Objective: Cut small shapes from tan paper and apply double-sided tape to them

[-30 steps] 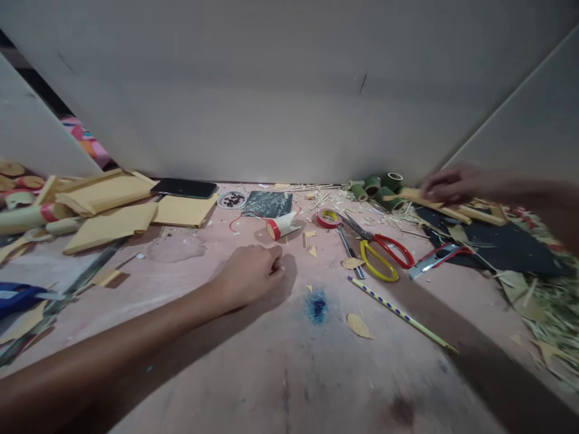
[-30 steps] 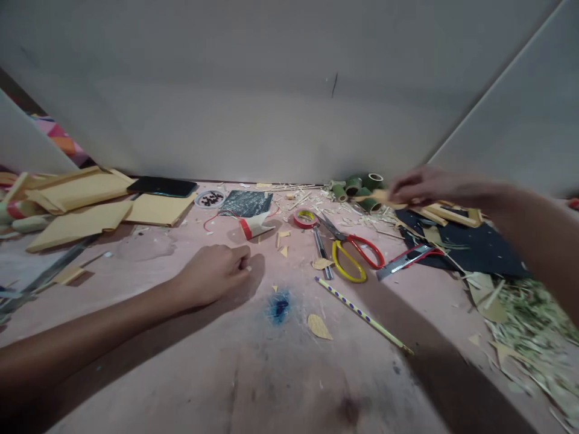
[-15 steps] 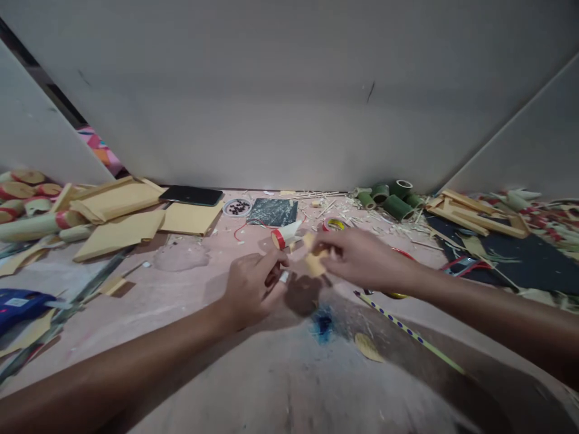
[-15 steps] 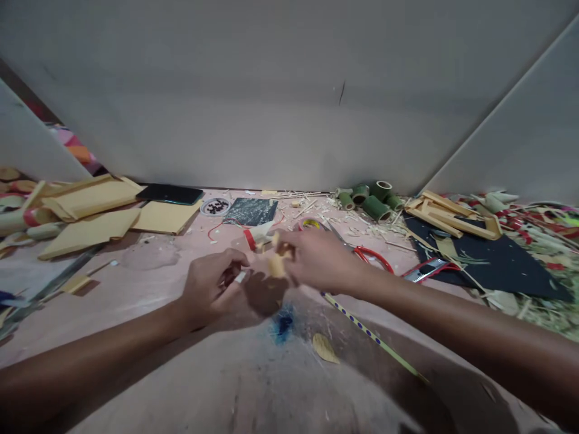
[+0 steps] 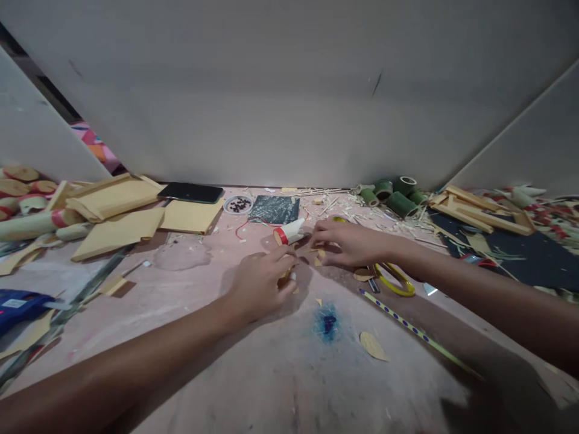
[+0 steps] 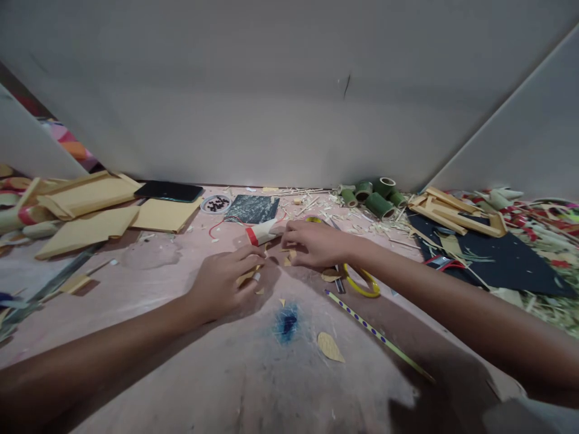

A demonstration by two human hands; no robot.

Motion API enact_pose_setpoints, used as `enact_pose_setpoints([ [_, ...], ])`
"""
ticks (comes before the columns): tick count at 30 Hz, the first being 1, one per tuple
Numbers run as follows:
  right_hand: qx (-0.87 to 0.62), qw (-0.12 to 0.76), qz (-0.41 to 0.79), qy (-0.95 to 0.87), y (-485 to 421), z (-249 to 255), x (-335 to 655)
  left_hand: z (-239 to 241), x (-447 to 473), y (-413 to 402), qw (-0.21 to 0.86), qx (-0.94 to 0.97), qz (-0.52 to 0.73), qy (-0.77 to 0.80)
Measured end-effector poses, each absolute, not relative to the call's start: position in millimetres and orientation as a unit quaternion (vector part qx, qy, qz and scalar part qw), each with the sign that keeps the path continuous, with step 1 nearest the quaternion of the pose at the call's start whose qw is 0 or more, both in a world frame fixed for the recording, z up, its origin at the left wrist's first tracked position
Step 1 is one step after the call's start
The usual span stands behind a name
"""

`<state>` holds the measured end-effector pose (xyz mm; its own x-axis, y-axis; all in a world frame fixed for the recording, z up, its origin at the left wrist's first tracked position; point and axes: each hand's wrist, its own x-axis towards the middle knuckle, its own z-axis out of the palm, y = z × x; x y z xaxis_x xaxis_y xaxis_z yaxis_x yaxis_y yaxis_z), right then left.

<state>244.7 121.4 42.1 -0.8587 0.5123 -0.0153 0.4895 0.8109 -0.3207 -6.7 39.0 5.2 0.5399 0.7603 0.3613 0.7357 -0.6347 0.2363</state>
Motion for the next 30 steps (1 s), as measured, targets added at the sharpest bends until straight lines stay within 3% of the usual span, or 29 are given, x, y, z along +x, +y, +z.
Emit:
enact_pose_setpoints([
  [18, -0.352, 0.006, 0.199, -0.914, 96, 43, 219, -1, -10, 39, -0.001, 0.874, 0.282, 0.395],
  [24, -0.374, -0.034, 0.21, -0.903, 117, 83, 280, -1, -10, 39, 0.016, 0.884, 0.251, 0.393],
  [27, -0.444, -0.033, 0.135, -0.885, 130, 110, 334, 1, -9, 38, 0.036, 0.893, 0.216, 0.393],
  [30, -0.525, 0.032, 0.003, -0.851, 130, 114, 359, 5, -8, 38, 0.05, 0.885, 0.194, 0.421],
])
